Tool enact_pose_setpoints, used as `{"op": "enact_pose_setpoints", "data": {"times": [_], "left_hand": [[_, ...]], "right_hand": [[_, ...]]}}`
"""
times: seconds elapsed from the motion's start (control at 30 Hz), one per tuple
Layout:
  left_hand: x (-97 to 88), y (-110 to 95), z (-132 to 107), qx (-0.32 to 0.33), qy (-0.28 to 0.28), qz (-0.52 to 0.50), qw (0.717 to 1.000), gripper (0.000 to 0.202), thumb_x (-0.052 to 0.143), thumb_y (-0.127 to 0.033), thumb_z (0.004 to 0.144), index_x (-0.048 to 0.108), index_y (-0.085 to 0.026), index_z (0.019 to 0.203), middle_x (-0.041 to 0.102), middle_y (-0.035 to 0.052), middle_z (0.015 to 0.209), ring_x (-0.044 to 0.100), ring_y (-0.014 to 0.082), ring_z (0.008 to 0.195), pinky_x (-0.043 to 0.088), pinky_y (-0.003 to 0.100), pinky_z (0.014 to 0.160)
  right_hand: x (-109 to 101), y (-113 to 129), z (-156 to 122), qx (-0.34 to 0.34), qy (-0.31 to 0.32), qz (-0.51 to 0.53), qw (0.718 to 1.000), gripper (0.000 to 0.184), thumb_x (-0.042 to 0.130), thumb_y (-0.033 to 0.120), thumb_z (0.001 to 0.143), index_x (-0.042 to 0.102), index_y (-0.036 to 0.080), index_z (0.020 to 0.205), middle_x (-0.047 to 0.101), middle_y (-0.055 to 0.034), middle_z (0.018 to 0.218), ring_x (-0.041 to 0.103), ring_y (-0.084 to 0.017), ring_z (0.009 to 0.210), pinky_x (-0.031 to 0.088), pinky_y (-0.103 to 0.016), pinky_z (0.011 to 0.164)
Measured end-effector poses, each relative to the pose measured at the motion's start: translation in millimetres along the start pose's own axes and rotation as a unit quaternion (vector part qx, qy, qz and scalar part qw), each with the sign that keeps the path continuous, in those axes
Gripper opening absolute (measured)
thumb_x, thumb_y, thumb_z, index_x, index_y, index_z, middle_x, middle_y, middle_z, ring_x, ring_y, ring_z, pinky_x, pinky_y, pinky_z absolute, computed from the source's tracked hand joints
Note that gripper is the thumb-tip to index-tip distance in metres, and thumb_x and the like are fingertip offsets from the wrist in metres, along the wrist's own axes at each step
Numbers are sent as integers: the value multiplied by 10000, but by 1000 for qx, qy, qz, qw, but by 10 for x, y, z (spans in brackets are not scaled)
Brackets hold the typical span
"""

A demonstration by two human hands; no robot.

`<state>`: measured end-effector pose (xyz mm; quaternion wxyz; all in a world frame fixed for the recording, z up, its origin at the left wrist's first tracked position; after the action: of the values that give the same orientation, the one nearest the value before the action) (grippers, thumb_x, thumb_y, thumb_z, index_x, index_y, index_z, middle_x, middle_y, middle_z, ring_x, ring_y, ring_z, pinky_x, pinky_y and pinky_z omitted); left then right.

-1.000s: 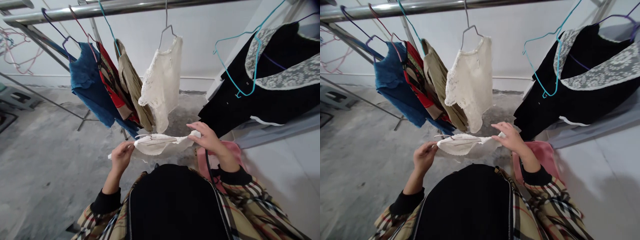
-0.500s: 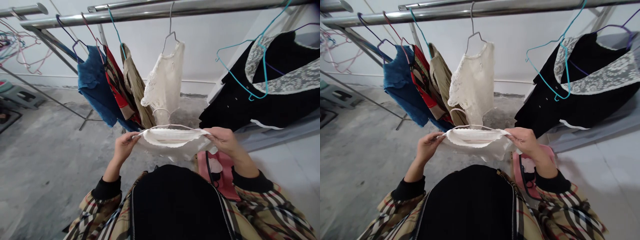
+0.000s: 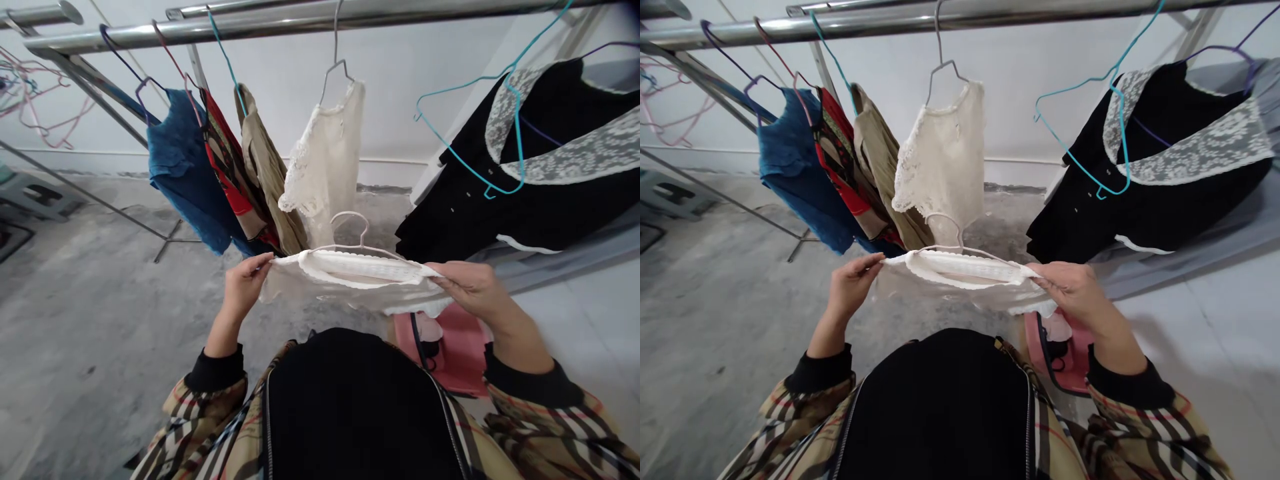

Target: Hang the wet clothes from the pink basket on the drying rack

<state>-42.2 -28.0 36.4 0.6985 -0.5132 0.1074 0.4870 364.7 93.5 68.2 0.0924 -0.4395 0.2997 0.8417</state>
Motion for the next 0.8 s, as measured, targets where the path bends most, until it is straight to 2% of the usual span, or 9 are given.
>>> {"op": "enact_pose_setpoints", "data": {"times": [0.1,0.23,0.27,0.3,0.4,0.5,0.6,0.73,0.8], "left_hand": [[-41,147,4,-43,-4,-61,997,241,607,-329,844,732,-195,1001,752,54,950,711,164,797,592,289,732],[-114,253,-15,-79,-98,-115,985,231,620,-311,825,709,-166,982,717,69,985,690,144,786,585,277,709],[-51,221,-20,-83,-95,-118,985,225,635,-313,815,706,-165,968,716,66,966,686,149,797,578,274,707],[66,170,-24,-92,-68,-127,985,224,649,-320,808,703,-165,960,715,62,933,682,155,798,572,270,698],[567,-18,-87,-157,52,-208,964,246,662,-351,829,685,-155,974,701,57,858,669,169,778,563,278,677],[896,-205,-136,-202,75,-265,940,294,615,-359,888,627,-141,1085,665,74,1014,649,178,872,568,337,749],[1057,-329,-100,-206,73,-283,934,315,588,-368,909,598,-136,1122,641,70,1057,639,167,872,563,350,752],[1174,-417,9,-202,83,-319,922,309,690,-415,796,658,-134,922,638,7,728,586,109,597,491,233,561],[1167,-465,78,-178,63,-319,929,246,697,-352,768,665,-149,903,612,-9,674,547,97,554,443,207,513]], "right_hand": [[-130,2,-47,3,-32,-31,999,245,542,285,927,715,319,1098,755,2,1001,728,-234,845,581,-350,729],[-155,84,-88,-7,-44,-72,996,232,553,264,921,725,301,1072,763,-5,923,725,-230,775,565,-351,667],[-130,117,-92,-12,-43,-75,996,230,556,254,921,723,288,1075,765,-5,910,723,-219,758,557,-339,655],[-100,149,-96,-16,-41,-76,996,230,556,245,921,720,276,1080,765,-5,904,720,-206,745,549,-323,645],[-5,205,-120,-12,-32,-71,997,241,546,237,928,708,262,1106,765,-10,929,714,-177,741,531,-286,642],[43,245,-180,-5,-27,-65,997,259,548,228,927,691,249,1141,763,-15,947,709,-168,763,530,-275,665],[52,294,-250,1,-22,-59,998,271,548,221,925,682,248,1159,762,-13,944,706,-163,768,534,-269,675],[43,367,-319,0,-22,-58,998,286,544,215,922,673,260,1174,761,-9,958,717,-172,834,550,-280,748],[43,391,-350,-3,-23,-65,998,290,546,213,919,669,263,1177,758,-6,981,718,-177,882,553,-292,806]]}}
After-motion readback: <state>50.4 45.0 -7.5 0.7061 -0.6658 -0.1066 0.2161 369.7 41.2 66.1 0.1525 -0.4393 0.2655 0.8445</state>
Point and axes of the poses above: each hand's wrist, its own z-axis towards the middle knuckle, its own x-axis out of the palm, y = z × x, the point moved 8 cm from there along z, towards the middle knuckle
